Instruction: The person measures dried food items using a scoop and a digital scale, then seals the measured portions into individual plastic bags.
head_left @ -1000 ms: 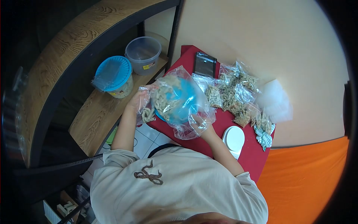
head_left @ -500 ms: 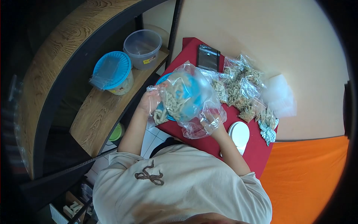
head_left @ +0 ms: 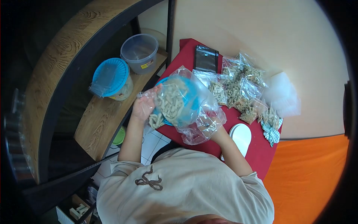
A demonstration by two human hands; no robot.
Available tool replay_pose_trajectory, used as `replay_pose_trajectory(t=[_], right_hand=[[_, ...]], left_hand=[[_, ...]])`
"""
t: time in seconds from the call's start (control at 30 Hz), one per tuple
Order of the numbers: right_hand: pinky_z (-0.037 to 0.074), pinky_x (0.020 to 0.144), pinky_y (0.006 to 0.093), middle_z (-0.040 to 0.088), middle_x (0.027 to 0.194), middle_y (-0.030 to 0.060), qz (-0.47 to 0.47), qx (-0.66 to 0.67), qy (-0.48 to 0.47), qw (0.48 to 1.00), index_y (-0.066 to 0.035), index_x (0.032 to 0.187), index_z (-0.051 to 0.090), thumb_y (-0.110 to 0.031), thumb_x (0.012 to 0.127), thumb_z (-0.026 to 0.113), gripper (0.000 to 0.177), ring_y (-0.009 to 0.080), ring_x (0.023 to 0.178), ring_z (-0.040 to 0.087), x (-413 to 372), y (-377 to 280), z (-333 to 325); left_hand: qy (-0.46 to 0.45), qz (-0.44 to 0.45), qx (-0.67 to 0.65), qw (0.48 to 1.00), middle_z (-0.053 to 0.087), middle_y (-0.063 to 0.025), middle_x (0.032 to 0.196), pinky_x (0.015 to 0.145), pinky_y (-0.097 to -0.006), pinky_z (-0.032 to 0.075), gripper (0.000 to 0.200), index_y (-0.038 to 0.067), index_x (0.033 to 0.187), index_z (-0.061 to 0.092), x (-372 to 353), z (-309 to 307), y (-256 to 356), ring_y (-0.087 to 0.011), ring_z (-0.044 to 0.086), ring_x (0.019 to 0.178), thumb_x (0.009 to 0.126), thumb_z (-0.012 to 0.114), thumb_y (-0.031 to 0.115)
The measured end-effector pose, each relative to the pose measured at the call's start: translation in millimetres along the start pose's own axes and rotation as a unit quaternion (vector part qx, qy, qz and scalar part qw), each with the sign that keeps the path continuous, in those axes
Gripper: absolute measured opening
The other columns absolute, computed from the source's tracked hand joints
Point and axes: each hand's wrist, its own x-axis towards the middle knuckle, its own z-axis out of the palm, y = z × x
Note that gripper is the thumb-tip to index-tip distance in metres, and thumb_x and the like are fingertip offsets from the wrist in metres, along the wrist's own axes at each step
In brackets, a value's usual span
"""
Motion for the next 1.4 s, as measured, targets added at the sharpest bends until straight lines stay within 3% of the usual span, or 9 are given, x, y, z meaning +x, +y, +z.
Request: replay_pose_trajectory(t=[0.07, 0.13, 0.23, 0.3, 0.43, 0.7, 0.87, 1.23, 1.4], right_hand=[[0.048, 0.078, 0.0385, 0.062, 0.095, 0.0145, -0.023, 0.025, 0.004, 0.999, -0.003, 0.105, 0.061, -0.01, 0.076, 0.063, 0.03, 0.029, 0.087, 0.06, 4.5, 8.9, 13.0], [0.049, 0.076, 0.0415, 0.064, 0.093, 0.0149, 0.187, 0.173, -0.03, 0.966, -0.009, 0.101, 0.064, -0.015, 0.077, 0.062, 0.025, 0.0313, 0.082, 0.061, 10.6, 7.3, 24.3], [0.05, 0.067, 0.036, 0.064, 0.078, 0.0104, 0.001, 0.003, 0.025, 1.0, -0.007, 0.109, 0.061, -0.011, 0.078, 0.061, 0.031, 0.0264, 0.073, 0.063, 5.0, 5.9, 25.0], [0.051, 0.069, 0.0395, 0.062, 0.089, 0.0147, -0.01, -0.102, -0.051, 0.993, -0.009, 0.115, 0.057, -0.016, 0.074, 0.064, 0.043, 0.0297, 0.08, 0.062, 4.5, 10.1, 20.6], [0.051, 0.058, 0.0385, 0.059, 0.098, 0.0167, -0.064, -0.158, 0.101, 0.98, -0.004, 0.137, 0.027, -0.013, 0.071, 0.061, 0.075, 0.0297, 0.072, 0.062, 7.6, 11.9, 16.6], [0.05, 0.054, 0.042, 0.055, 0.091, 0.0239, 0.06, -0.241, 0.006, 0.969, 0.0, 0.138, 0.023, -0.007, 0.076, 0.054, 0.07, 0.0335, 0.066, 0.061, 32.9, 4.2, 20.8], [0.05, 0.057, 0.0422, 0.055, 0.092, 0.0234, 0.122, -0.212, 0.001, 0.97, 0.0, 0.139, 0.022, -0.004, 0.075, 0.054, 0.072, 0.0352, 0.068, 0.061, 39.1, 2.2, 21.7], [0.047, 0.059, 0.0435, 0.059, 0.084, 0.0233, -0.123, 0.025, 0.085, 0.989, -0.005, 0.131, 0.039, -0.004, 0.081, 0.051, 0.051, 0.0374, 0.071, 0.059, 26.6, 26.1, 57.8], [0.048, 0.064, 0.0323, 0.061, 0.076, 0.0038, 0.053, 0.176, 0.022, 0.983, 0.002, 0.116, 0.055, -0.007, 0.087, 0.055, 0.03, 0.0188, 0.067, 0.058, 32.3, 15.1, 55.2]], left_hand=[[0.025, -0.012, 0.036, 0.999, 0.047, -0.0138, 0.128, 0.105, -0.0304, 0.028, 0.068, -0.006, 0.122, 0.045, 0.9, -11.1, -6.9, -0.0228, 0.04, 0.123, 0.069, 0.064, 0.033], [0.043, -0.007, 0.067, 0.997, 0.049, -0.0123, 0.125, 0.105, -0.0305, 0.029, 0.068, -0.006, 0.122, 0.045, 1.4, -6.3, -4.7, -0.0225, 0.042, 0.121, 0.069, 0.064, 0.033], [0.074, -0.003, 0.096, 0.993, 0.053, -0.0086, 0.119, 0.103, -0.0311, 0.03, 0.068, -0.005, 0.121, 0.045, 1.8, -6.5, -1.3, -0.0212, 0.045, 0.117, 0.069, 0.063, 0.036], [0.078, 0.005, 0.092, 0.993, 0.052, -0.0108, 0.121, 0.104, -0.0321, 0.029, 0.066, -0.005, 0.117, 0.047, -0.5, -9.1, -1.9, -0.0225, 0.045, 0.118, 0.069, 0.062, 0.037], [0.078, 0.032, 0.091, 0.992, 0.043, -0.0159, 0.132, 0.107, -0.035, 0.025, 0.055, -0.005, 0.107, 0.053, -4.5, -4.2, -3.4, -0.0263, 0.04, 0.123, 0.069, 0.06, 0.035], [0.106, 0.067, 0.181, 0.975, 0.031, -0.0167, 0.141, 0.11, -0.0387, 0.019, 0.053, -0.002, 0.107, 0.053, -27.2, 9.1, 1.1, -0.0257, 0.031, 0.13, 0.07, 0.061, 0.034], [0.109, 0.014, 0.052, 0.993, 0.04, -0.0163, 0.135, 0.108, -0.0492, 0.021, 0.053, 0.003, 0.113, 0.054, -58.9, 16.2, -9.1, -0.0293, 0.027, 0.132, 0.07, 0.061, 0.035], [0.19, 0.012, 0.012, 0.982, 0.053, -0.0068, 0.117, 0.106, -0.0424, 0.026, 0.054, 0.003, 0.115, 0.05, -40.0, 25.3, -39.9, -0.0233, 0.044, 0.117, 0.072, 0.06, 0.034], [0.179, 0.009, -0.021, 0.984, 0.053, -0.0075, 0.117, 0.107, -0.0373, 0.025, 0.053, 0.001, 0.113, 0.051, -27.7, 26.1, -48.3, -0.0228, 0.045, 0.117, 0.071, 0.06, 0.032]])
